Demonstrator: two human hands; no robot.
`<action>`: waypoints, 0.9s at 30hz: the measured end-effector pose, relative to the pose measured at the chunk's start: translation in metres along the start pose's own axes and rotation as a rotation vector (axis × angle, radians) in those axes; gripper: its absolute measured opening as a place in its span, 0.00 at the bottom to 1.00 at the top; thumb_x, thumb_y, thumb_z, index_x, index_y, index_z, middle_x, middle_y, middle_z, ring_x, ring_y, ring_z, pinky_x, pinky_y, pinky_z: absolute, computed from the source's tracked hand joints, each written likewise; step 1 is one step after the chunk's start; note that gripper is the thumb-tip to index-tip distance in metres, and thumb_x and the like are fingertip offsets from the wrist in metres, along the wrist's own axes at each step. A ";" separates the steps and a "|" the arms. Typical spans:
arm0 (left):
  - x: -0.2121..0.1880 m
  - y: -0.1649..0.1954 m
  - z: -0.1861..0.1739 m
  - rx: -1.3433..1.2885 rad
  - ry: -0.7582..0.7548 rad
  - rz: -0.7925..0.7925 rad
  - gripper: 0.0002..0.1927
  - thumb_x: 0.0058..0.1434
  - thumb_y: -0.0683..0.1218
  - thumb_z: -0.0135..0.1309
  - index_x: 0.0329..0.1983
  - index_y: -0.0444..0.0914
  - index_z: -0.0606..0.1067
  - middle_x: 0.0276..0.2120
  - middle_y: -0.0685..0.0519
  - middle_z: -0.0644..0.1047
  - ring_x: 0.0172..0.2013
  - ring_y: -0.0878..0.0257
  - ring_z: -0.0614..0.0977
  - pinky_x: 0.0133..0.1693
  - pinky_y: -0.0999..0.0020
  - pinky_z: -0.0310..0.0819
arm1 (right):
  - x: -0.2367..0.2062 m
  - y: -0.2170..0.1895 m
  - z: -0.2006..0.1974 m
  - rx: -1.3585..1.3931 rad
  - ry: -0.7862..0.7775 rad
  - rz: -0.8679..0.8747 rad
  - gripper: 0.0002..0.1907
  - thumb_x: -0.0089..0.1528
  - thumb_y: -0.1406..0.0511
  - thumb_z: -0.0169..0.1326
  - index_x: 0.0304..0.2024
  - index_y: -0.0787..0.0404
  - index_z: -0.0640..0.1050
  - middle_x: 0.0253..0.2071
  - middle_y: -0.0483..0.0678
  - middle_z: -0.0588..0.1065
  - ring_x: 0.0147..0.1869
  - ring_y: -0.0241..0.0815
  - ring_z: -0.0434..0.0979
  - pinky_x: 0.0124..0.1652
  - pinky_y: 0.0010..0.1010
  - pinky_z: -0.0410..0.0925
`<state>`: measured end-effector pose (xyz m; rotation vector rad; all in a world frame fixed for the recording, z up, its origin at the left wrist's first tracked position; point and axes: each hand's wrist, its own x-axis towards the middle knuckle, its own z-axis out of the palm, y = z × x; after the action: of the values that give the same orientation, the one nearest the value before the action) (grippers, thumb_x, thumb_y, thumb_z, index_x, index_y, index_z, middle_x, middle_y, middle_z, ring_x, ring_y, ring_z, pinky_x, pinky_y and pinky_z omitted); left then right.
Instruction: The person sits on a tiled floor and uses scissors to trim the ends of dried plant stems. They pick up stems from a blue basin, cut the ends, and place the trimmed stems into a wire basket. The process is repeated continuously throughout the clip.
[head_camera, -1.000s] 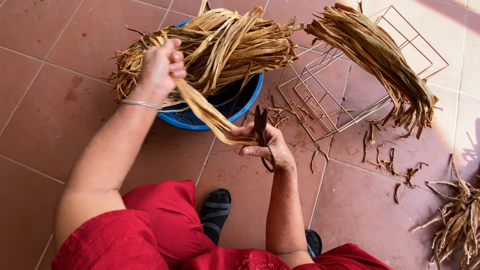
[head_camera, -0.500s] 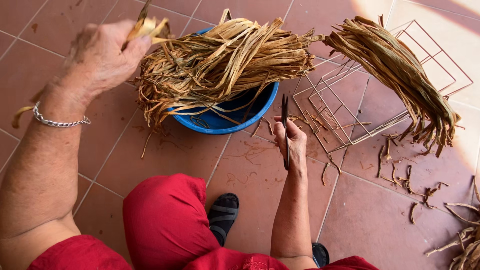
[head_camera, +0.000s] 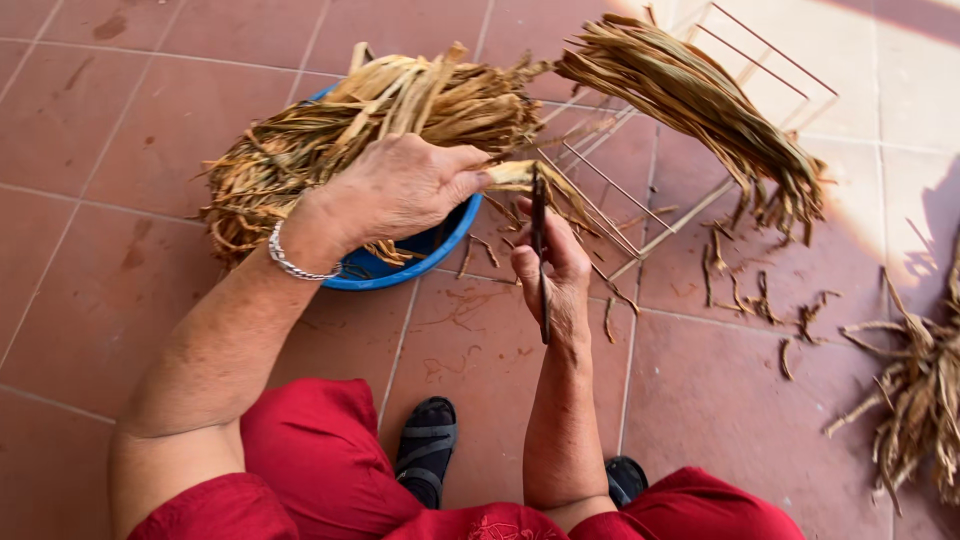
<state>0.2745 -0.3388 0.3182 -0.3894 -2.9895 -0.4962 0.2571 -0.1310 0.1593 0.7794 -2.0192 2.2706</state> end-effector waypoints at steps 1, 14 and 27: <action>0.006 0.002 0.008 0.012 -0.020 0.015 0.19 0.74 0.58 0.45 0.52 0.43 0.77 0.29 0.39 0.80 0.33 0.39 0.83 0.37 0.44 0.77 | 0.001 -0.001 -0.003 -0.075 -0.011 -0.025 0.29 0.69 0.52 0.58 0.65 0.64 0.74 0.41 0.43 0.71 0.43 0.32 0.71 0.42 0.23 0.68; 0.030 0.007 0.052 0.151 -0.362 -0.197 0.21 0.71 0.63 0.40 0.60 0.56 0.75 0.36 0.40 0.82 0.41 0.42 0.84 0.44 0.44 0.77 | -0.007 0.019 -0.018 -0.314 0.001 -0.001 0.29 0.74 0.45 0.41 0.57 0.60 0.76 0.35 0.43 0.75 0.35 0.33 0.76 0.37 0.28 0.70; 0.018 -0.045 0.019 -0.318 -0.137 -0.351 0.18 0.61 0.57 0.62 0.47 0.43 0.83 0.29 0.53 0.81 0.31 0.65 0.80 0.37 0.65 0.74 | -0.003 0.036 -0.048 0.237 0.226 0.293 0.44 0.67 0.35 0.37 0.57 0.67 0.74 0.27 0.40 0.69 0.28 0.31 0.67 0.30 0.25 0.63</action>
<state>0.2442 -0.3698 0.2884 0.0943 -3.1231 -1.0224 0.2310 -0.0911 0.1222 0.2219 -1.8922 2.6476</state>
